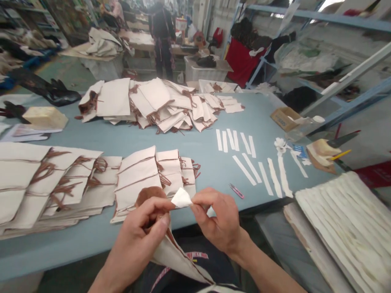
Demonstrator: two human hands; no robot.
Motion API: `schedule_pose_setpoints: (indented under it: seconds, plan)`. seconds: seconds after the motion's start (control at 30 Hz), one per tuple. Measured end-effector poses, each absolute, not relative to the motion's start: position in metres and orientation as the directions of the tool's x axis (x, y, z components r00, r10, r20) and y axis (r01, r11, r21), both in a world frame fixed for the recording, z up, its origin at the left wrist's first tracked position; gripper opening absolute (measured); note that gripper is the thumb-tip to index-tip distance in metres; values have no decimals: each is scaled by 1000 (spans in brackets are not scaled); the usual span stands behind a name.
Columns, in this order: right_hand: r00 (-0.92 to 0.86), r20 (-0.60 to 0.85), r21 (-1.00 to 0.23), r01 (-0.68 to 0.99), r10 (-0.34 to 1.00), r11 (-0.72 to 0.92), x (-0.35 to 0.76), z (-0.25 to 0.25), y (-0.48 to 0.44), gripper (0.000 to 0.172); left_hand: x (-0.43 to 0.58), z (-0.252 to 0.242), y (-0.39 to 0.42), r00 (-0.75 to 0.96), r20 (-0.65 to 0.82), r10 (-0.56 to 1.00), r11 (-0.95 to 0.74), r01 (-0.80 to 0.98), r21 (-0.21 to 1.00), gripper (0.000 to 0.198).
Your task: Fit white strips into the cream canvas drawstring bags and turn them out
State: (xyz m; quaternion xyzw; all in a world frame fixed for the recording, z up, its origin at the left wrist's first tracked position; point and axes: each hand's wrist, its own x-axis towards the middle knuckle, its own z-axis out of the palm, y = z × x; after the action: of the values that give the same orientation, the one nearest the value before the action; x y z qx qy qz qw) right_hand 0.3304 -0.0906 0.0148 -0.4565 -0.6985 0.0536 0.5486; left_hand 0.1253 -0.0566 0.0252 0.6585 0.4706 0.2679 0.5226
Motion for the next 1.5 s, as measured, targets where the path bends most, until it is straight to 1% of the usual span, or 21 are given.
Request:
schedule_pose_setpoints:
  seconds: [0.1, 0.17, 0.2, 0.23, 0.27, 0.3, 0.33, 0.37, 0.4, 0.43, 0.5, 0.63, 0.73, 0.8, 0.87, 0.93, 1.03, 1.13, 1.23, 1.33, 1.5]
  plan:
    - [-38, 741, -517, 606, 671, 605, 333, 16, -90, 8, 133, 30, -54, 398, -158, 904, 14, 342, 940, 27]
    - [-24, 742, -539, 573, 670, 617, 333, 16, -93, 8, 137, 30, -53, 378, -191, 906, 68, 314, 947, 30]
    - [18, 703, -615, 518, 711, 595, 332, 16, -96, 7, 138, 29, -53, 382, -211, 900, 97, 298, 950, 31]
    - [82, 618, -736, 410, 782, 539, 330, 16, -98, 5, 139, 28, -54, 389, -229, 893, 119, 286, 951, 32]
    - [132, 466, -873, 229, 875, 430, 329, 16, -101, 10, 140, 27, -54, 396, -242, 885, 137, 276, 951, 33]
    - [121, 253, -967, -10, 960, 256, 327, 16, -103, 20, 141, 26, -56, 405, -253, 879, 151, 267, 952, 35]
    - [44, 33, -967, -250, 998, 43, 325, 16, -105, 31, 142, 26, -57, 409, -262, 874, 163, 261, 951, 37]
    - [-68, -139, -887, -436, 988, -155, 324, 15, -106, 40, 143, 26, -58, 407, -267, 873, 171, 257, 951, 38]
    - [-174, -243, -778, -552, 954, -299, 322, 14, -106, 46, 145, 26, -60, 401, -266, 876, 173, 254, 952, 38]
    - [-248, -293, -691, -612, 923, -384, 321, 13, -106, 50, 147, 26, -61, 399, -262, 879, 169, 253, 953, 38]
    - [-276, -331, -618, -660, 903, -428, 320, 10, -105, 51, 152, 27, -62, 414, -245, 877, 149, 251, 957, 36]
    - [-258, -346, -590, -687, 902, -423, 319, 7, -105, 50, 164, 28, -64, 480, -232, 846, 154, 196, 968, 28]
    - [-289, -351, -587, -674, 891, -449, 319, 4, -108, 50, 169, 28, -67, 467, -231, 853, 197, 123, 973, 24]
    - [-320, -348, -602, -644, 881, -472, 320, -1, -110, 49, 170, 26, -69, 447, -234, 864, 209, 107, 972, 28]
    - [-362, -342, -640, -586, 867, -497, 324, -9, -110, 52, 168, 22, -70, 448, -266, 854, 241, 113, 964, 33]
    - [-364, -335, -715, -502, 869, -486, 331, -15, -107, 61, 165, 19, -70, 444, -316, 838, 295, 119, 948, 36]
    - [-307, -278, -853, -358, 910, -381, 343, -15, -99, 73, 160, 16, -68, 421, -400, 814, 375, 145, 915, 37]
    - [-218, -198, -963, -139, 956, -231, 348, -4, -94, 60, 159, 19, -68, 388, -419, 821, 371, 195, 908, 38]
    - [-135, -141, -990, 32, 981, -138, 341, 6, -94, 37, 161, 26, -68, 358, -393, 847, 326, 234, 916, 37]
    - [-98, -98, -995, 39, 990, -95, 332, 9, -96, 28, 161, 29, -70, 367, -387, 846, 310, 252, 917, 39]
    - [-94, -12, -999, -31, 996, -15, 323, 5, -97, 31, 148, 25, -77, 425, -364, 829, 284, 242, 928, 43]
